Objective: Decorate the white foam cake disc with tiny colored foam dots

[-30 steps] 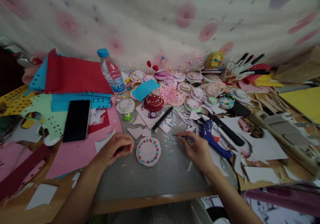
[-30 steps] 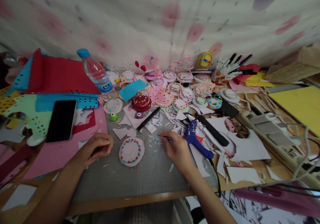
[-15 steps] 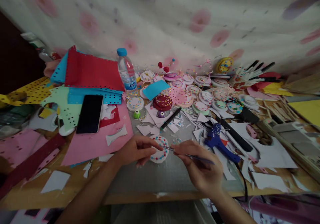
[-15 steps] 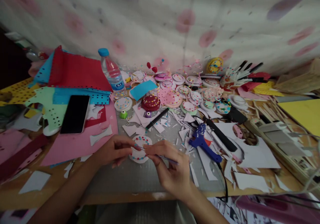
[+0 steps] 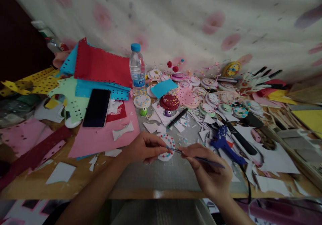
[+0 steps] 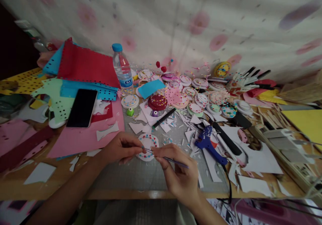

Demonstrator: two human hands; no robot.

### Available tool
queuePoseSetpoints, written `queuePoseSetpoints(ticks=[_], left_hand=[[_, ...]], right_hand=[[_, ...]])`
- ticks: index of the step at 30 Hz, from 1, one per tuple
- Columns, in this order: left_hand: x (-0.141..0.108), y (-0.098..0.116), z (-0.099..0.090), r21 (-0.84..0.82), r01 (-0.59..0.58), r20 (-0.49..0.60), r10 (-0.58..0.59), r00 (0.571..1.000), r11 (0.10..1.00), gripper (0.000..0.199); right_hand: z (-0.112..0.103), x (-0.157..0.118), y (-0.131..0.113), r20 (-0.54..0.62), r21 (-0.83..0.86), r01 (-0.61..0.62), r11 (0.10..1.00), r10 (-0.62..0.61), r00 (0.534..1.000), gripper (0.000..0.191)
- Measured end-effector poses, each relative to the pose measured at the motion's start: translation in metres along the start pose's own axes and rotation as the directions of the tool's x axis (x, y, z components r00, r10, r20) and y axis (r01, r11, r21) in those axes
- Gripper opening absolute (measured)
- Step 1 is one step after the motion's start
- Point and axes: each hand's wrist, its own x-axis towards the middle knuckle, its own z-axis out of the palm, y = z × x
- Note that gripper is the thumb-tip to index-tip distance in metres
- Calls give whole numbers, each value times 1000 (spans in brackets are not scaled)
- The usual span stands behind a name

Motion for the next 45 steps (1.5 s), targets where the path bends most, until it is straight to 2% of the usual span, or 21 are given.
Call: queuePoseSetpoints(ticks=[6, 9, 15, 21, 28, 36, 45], left_hand=[[-3, 1, -1, -24, 13, 24, -12, 1000, 1000, 28], [-4, 0, -1, -28, 0, 49, 1, 999, 1000, 29], [-3, -1, 0, -11, -37, 22, 37, 999, 999, 26], [-2, 0, 0, -21, -45, 8, 45, 999, 999, 25], [-2, -1, -1, 66, -53, 18, 52, 999, 996, 21], [-2, -2, 0, 64, -62, 12, 61, 998, 996, 19], [-1, -2, 1, 75, -75, 25, 73, 997, 994, 21]], right_hand=[[2, 0, -3, -88, 87, -174, 981, 182, 979, 6], [3, -1, 0, -92, 174, -252, 952, 271, 958, 5], [3, -7, 8, -92, 273, -301, 914, 336, 937, 8], [3, -11, 6, -172, 234, -262, 936, 305, 937, 8], [6, -5, -2, -149, 209, -252, 945, 285, 947, 6], [5, -6, -4, -140, 187, -267, 945, 295, 945, 6], [5, -3, -5, -134, 98, -179, 979, 192, 972, 9]])
